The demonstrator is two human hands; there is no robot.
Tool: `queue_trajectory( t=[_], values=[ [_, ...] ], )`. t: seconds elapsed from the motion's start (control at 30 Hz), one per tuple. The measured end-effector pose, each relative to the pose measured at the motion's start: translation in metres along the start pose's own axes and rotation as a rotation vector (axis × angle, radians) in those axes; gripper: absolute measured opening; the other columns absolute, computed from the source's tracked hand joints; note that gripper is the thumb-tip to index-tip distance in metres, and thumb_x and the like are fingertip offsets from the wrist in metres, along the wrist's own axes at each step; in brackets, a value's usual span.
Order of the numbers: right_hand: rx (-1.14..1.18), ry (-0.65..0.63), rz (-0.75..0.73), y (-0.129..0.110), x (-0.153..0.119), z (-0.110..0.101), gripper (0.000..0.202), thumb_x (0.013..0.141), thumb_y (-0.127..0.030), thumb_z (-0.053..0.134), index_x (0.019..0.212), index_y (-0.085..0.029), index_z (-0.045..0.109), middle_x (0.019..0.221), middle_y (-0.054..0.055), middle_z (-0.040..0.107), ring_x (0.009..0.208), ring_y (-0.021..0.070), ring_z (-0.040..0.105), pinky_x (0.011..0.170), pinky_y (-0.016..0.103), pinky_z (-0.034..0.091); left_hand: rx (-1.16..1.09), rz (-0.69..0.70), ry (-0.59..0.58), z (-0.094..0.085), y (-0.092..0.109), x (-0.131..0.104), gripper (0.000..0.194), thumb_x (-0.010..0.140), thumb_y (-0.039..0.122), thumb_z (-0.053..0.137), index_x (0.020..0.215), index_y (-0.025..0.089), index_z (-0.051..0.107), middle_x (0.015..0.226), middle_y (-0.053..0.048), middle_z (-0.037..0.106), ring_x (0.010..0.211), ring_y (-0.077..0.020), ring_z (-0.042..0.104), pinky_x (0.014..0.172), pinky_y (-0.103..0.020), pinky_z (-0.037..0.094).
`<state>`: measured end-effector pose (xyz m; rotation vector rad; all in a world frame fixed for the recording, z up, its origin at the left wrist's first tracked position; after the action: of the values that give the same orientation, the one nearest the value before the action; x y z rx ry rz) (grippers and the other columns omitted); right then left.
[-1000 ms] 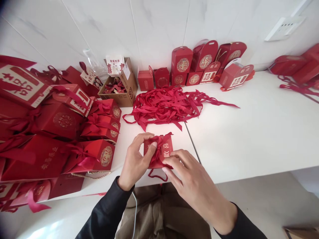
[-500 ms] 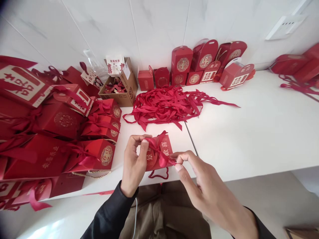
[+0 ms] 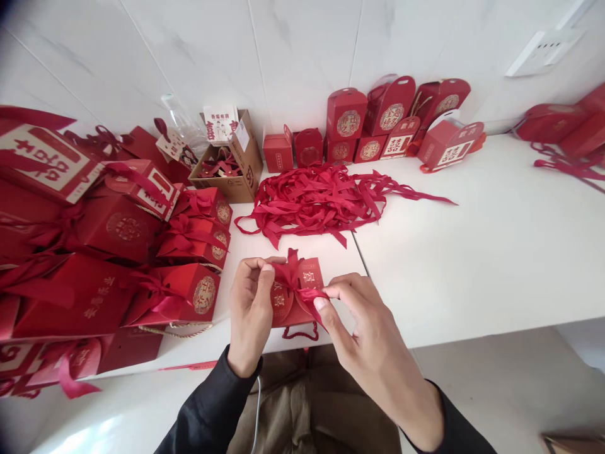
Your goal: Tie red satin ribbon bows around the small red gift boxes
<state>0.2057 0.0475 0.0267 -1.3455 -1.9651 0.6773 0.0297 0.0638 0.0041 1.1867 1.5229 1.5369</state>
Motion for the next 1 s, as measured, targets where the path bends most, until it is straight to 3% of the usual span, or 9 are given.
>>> queue_trajectory(
  t=[0.13,0.3,0.57,0.67,0.77,0.87,0.93,1.0],
  values=[
    [0.048,0.011,0.05,0.001,0.0,-0.005,0.02,0.106,-0.039,0.053,0.092,-0.027,0.061,0.101,0.004,0.062,0.092,0.0215,0.06,0.062,0.028,0.048,0.022,0.008,0.064,0.0,-0.002,-0.003,0.015,0.104,0.033,0.049,0.093,0.023,0.051,0.084,0.0,0.057,0.078,-0.0158,0.057,0.072,-0.028,0.045],
    [0.101,0.029,0.122,0.003,-0.002,-0.005,0.022,0.106,-0.043,0.051,0.094,-0.026,0.057,0.1,0.005,0.061,0.08,0.0194,0.059,0.044,0.026,0.037,0.063,-0.006,0.083,0.003,-0.005,-0.005,0.02,0.105,0.041,0.047,0.096,0.024,0.049,0.087,-0.001,0.059,0.081,-0.017,0.06,0.073,-0.029,0.045],
    [0.091,0.014,0.243,0.008,-0.003,-0.004,0.03,0.107,-0.051,0.045,0.097,-0.026,0.058,0.094,0.002,0.067,0.069,0.0175,0.057,0.05,0.027,0.043,0.118,-0.053,0.103,0.008,-0.011,-0.009,0.018,0.107,0.043,0.04,0.103,0.026,0.046,0.087,-0.002,0.063,0.079,-0.0194,0.064,0.078,-0.033,0.048],
    [0.101,-0.005,0.28,0.01,-0.003,-0.004,0.033,0.106,-0.054,0.046,0.095,-0.026,0.059,0.087,0.002,0.068,0.063,0.0175,0.057,0.047,0.028,0.041,0.022,-0.055,0.082,0.008,-0.01,-0.01,0.014,0.107,0.04,0.041,0.105,0.026,0.044,0.097,-0.005,0.071,0.092,-0.0208,0.07,0.085,-0.036,0.05],
    [0.163,-0.017,0.301,0.017,-0.006,-0.005,0.029,0.104,-0.054,0.053,0.109,-0.028,0.062,0.102,0.005,0.071,0.09,0.024,0.069,0.053,0.028,0.047,-0.144,-0.046,0.021,0.002,-0.008,-0.009,0.008,0.104,0.031,0.047,0.108,0.026,0.042,0.108,-0.007,0.075,0.104,-0.021,0.072,0.092,-0.037,0.051],
    [0.196,0.012,0.273,0.025,-0.01,-0.007,0.035,0.102,-0.054,0.057,0.129,-0.031,0.056,0.12,0.007,0.07,0.115,0.0273,0.065,0.072,0.032,0.055,-0.235,-0.005,-0.013,-0.012,-0.007,-0.004,0.019,0.098,0.022,0.049,0.117,0.027,0.045,0.117,-0.007,0.074,0.117,-0.0209,0.068,0.102,-0.039,0.048],
    [0.166,0.023,0.263,0.028,-0.012,-0.008,0.038,0.101,-0.055,0.057,0.13,-0.032,0.055,0.119,0.006,0.069,0.116,0.0273,0.064,0.084,0.038,0.056,-0.15,0.014,-0.025,-0.02,-0.007,-0.001,0.025,0.096,0.02,0.047,0.119,0.026,0.055,0.125,-0.007,0.071,0.126,-0.0218,0.062,0.109,-0.04,0.043],
    [0.129,0.002,0.272,0.03,-0.015,-0.008,0.039,0.099,-0.056,0.059,0.129,-0.031,0.056,0.113,0.006,0.07,0.109,0.0266,0.065,0.086,0.04,0.056,-0.027,-0.004,-0.059,-0.024,-0.009,0.002,0.025,0.094,0.021,0.049,0.114,0.025,0.064,0.129,-0.007,0.068,0.129,-0.0239,0.058,0.113,-0.043,0.04]
  ],
)
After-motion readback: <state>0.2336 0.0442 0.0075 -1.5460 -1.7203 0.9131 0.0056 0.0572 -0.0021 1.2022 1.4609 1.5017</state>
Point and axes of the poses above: each hand's wrist, its own x-axis towards the middle knuckle, its own z-axis out of the palm, y = z × x, the point moved 3 cm from there along x, towards the middle knuckle
